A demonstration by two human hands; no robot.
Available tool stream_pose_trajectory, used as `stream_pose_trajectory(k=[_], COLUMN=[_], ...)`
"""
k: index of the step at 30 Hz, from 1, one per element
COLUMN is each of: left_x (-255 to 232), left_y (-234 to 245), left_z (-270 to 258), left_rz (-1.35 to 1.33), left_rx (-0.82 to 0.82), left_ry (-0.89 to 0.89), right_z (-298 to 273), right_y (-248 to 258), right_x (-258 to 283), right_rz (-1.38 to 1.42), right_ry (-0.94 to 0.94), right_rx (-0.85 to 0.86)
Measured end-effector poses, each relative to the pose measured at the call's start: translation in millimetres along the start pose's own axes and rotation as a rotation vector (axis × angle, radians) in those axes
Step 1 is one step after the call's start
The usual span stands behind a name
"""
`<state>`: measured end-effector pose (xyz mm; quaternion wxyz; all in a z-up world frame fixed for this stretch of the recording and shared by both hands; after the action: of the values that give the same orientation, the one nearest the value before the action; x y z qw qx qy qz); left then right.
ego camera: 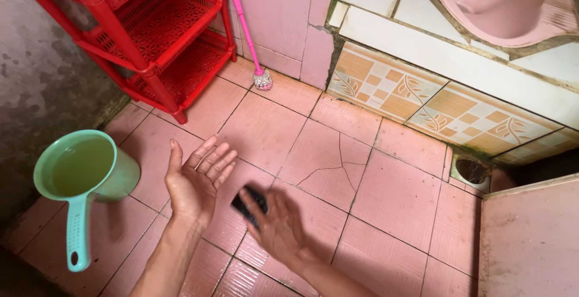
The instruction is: The person pours a cleaning powder onto the tiled floor and scrubs the surface with a sponge. They move systematically across the floor, focusing on the grout lines and a cracked tile area.
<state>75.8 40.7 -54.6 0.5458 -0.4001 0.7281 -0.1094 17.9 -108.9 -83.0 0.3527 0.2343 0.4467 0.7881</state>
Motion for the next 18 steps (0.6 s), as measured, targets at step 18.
stream_pose_trajectory(k=[18], left_x=[-15.9], left_y=[27.5], left_z=[-12.7], left_rz=[0.047], left_rx=[-0.103], left_ry=[-0.029], right_z=[-93.5], right_y=[35.4], right_x=[-321.1], right_rz=[-0.393], right_ry=[-0.875], right_rx=[0.061])
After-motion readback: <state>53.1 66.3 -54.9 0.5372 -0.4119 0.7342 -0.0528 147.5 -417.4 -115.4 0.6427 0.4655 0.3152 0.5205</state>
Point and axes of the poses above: each hand's wrist, its own z-axis towards the middle knuckle, its own y-axis out of the back of the hand, x = y × z, the point moved 9 cm from there along z, towards the middle knuckle, and after that the axes turned 8 degrees about -z, right-handed, at the moved point
